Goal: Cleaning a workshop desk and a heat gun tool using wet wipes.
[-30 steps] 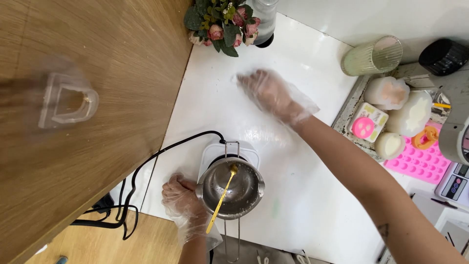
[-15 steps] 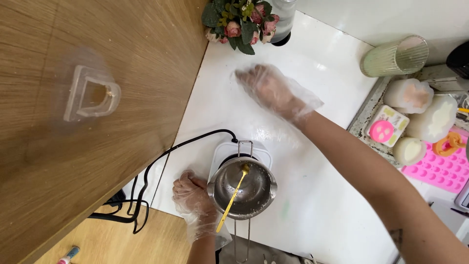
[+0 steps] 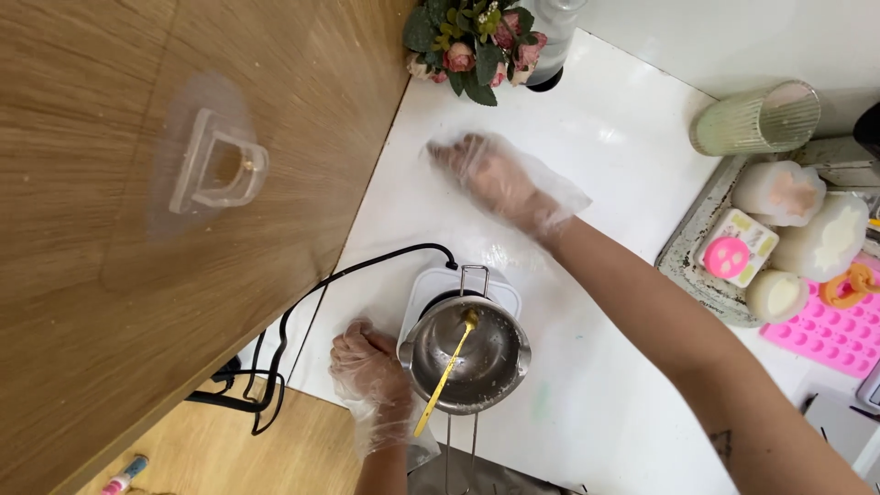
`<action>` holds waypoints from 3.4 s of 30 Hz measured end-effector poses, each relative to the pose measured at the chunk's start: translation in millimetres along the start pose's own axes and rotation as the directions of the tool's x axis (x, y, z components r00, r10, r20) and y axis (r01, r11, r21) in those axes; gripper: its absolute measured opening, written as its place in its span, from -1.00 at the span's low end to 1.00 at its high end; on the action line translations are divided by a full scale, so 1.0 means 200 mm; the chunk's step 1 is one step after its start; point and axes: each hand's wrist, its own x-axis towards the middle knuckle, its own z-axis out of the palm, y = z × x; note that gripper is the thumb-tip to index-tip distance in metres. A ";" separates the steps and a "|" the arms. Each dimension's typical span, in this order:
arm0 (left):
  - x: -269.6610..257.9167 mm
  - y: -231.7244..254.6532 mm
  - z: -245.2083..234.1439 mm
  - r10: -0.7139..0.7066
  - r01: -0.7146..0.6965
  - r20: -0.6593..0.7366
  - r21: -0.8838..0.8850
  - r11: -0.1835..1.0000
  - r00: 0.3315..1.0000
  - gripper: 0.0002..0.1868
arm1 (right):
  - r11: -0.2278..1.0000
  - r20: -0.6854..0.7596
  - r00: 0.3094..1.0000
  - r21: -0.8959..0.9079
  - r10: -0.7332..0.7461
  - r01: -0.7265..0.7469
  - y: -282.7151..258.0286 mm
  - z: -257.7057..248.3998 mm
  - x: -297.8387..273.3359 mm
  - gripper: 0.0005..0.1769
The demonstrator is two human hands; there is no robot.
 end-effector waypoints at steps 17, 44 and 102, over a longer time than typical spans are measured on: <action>-0.02 0.03 -0.04 0.028 -0.027 0.046 -0.018 0.999 0.999 -0.82 | -0.131 0.560 0.491 0.737 0.667 -0.663 -0.07 -0.66 -0.85 -0.40; -0.04 0.06 -0.12 0.032 -0.024 0.104 -0.080 0.997 0.994 -0.74 | -0.113 0.464 0.455 0.784 0.760 -0.611 0.20 -0.70 -0.82 -0.69; -0.03 0.04 -0.05 0.002 -0.012 0.131 0.073 0.997 0.991 -0.77 | 0.438 0.026 0.441 0.084 0.897 -0.895 0.26 -0.21 -0.42 -0.55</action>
